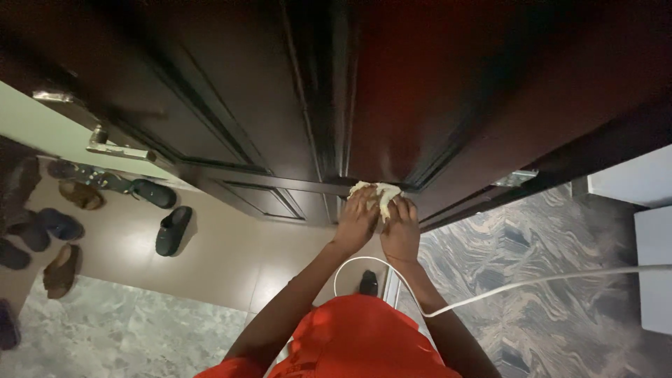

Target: The person wipes a dark wooden door with a light-colored cloth, moving the cloth up and down across the door surface. The camera is head-mounted and shows the hands and door throughout the clip.

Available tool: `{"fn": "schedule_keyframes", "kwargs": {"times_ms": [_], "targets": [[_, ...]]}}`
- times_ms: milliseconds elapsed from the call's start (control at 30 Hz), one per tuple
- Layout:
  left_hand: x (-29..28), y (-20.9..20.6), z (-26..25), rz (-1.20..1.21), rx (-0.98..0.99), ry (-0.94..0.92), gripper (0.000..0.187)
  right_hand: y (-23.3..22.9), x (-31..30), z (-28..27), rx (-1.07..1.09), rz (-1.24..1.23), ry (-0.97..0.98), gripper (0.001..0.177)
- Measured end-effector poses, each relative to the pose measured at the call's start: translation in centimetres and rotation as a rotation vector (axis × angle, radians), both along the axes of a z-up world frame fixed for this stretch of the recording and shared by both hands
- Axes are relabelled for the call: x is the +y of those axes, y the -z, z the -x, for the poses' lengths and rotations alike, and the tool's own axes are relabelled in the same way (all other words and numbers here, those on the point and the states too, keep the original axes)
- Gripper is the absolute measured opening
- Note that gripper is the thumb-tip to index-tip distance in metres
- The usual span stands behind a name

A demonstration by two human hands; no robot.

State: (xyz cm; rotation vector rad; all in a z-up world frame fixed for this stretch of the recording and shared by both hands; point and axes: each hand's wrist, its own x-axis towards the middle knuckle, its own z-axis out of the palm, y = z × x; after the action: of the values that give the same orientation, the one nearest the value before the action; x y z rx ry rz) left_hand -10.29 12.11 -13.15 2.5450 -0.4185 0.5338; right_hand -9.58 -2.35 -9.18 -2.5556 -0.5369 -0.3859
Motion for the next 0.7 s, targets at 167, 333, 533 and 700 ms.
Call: {"fn": "schedule_keyframes", "kwargs": {"times_ms": [167,333,533,700], "targets": [[3.0,1.6,1.1,0.007,0.015,-0.043,0.058,1.9,2.4,0.1,0.006,-0.027,-0.051,0.042],[5.7,3.0,1.4,-0.165,0.093,-0.1,0.062,2.2,5.0,-0.3,0.063,-0.02,-0.111,0.043],[7.9,2.0,2.2,0.095,-0.093,-0.224,0.09,-2.9,7.1,0.2,0.173,-0.034,-0.189,0.06],[8.9,0.7,1.3,0.017,-0.159,-0.258,0.088,-8.6,8.0,0.3,0.058,-0.247,-0.24,0.057]]}}
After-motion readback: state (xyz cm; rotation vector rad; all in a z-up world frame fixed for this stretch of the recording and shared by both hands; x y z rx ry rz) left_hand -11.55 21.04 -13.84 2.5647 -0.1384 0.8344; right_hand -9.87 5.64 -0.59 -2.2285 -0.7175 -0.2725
